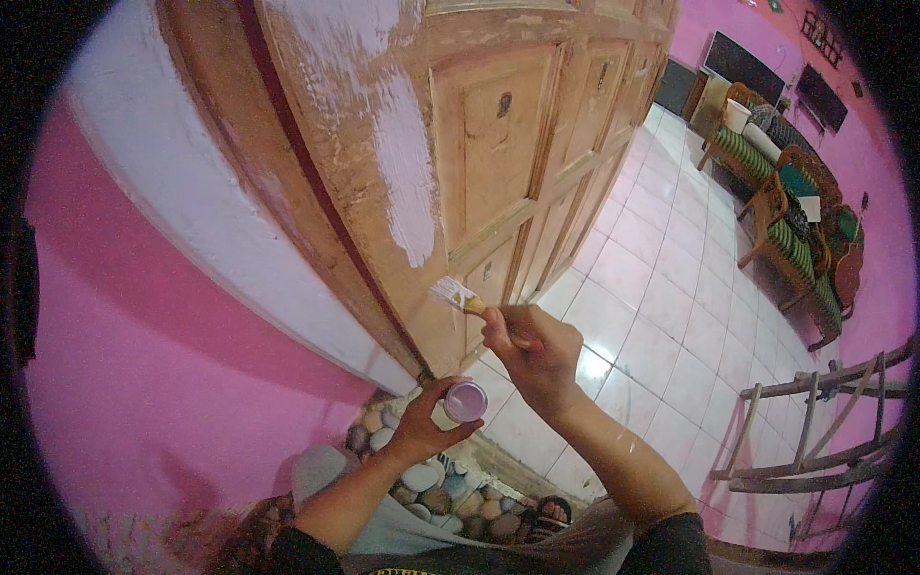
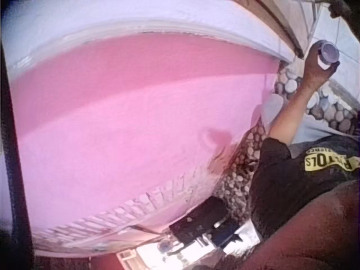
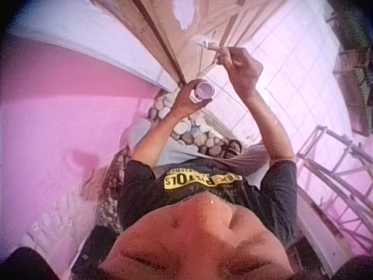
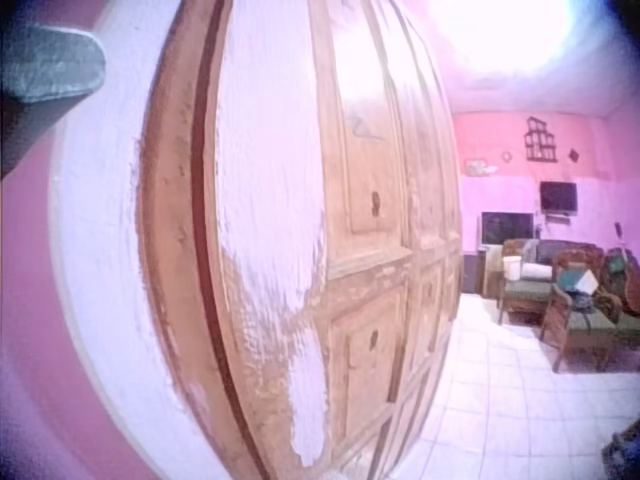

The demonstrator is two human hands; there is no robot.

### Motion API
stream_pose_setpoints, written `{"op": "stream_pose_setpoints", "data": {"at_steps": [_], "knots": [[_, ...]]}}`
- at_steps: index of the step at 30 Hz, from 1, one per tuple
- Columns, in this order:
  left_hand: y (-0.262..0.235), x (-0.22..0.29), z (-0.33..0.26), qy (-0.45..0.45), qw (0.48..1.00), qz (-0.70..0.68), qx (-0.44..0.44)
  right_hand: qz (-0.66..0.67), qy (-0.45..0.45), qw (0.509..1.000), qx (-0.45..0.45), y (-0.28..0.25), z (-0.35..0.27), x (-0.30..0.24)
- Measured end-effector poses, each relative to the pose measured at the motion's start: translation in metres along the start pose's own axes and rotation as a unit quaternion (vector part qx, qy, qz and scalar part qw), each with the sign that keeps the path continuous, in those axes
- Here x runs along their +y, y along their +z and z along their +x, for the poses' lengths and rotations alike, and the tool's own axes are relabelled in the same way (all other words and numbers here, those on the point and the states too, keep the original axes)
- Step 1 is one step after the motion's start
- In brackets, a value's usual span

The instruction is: The person paints a door frame using a brush and white paint from a small can. They dip the brush into the paint can and then apply the paint to the top and side edges of the door frame and the top of a wooden door.

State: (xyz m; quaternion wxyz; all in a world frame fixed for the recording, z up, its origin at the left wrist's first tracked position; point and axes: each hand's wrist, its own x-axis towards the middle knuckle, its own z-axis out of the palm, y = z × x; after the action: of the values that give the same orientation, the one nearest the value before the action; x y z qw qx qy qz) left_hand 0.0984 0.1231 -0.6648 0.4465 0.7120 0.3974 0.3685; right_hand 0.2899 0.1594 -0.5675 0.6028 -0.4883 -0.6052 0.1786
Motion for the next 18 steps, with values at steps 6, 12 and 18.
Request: {"op": "stream_pose_setpoints", "data": {"at_steps": [6, 12, 18], "knots": [[0.001, 0.0, 0.001, 0.028, 1.0, 0.008, -0.005, 0.085, -0.128, 0.986, 0.059, 0.019, 0.091, -0.089], [0.005, 0.003, 0.002, 0.033, 0.999, -0.005, -0.008, 0.161, -0.267, 0.932, 0.182, 0.005, 0.118, -0.143], [0.006, -0.005, 0.0, 0.05, 0.999, 0.002, -0.011, 0.211, -0.086, 0.969, 0.092, 0.042, 0.042, -0.06]]}}
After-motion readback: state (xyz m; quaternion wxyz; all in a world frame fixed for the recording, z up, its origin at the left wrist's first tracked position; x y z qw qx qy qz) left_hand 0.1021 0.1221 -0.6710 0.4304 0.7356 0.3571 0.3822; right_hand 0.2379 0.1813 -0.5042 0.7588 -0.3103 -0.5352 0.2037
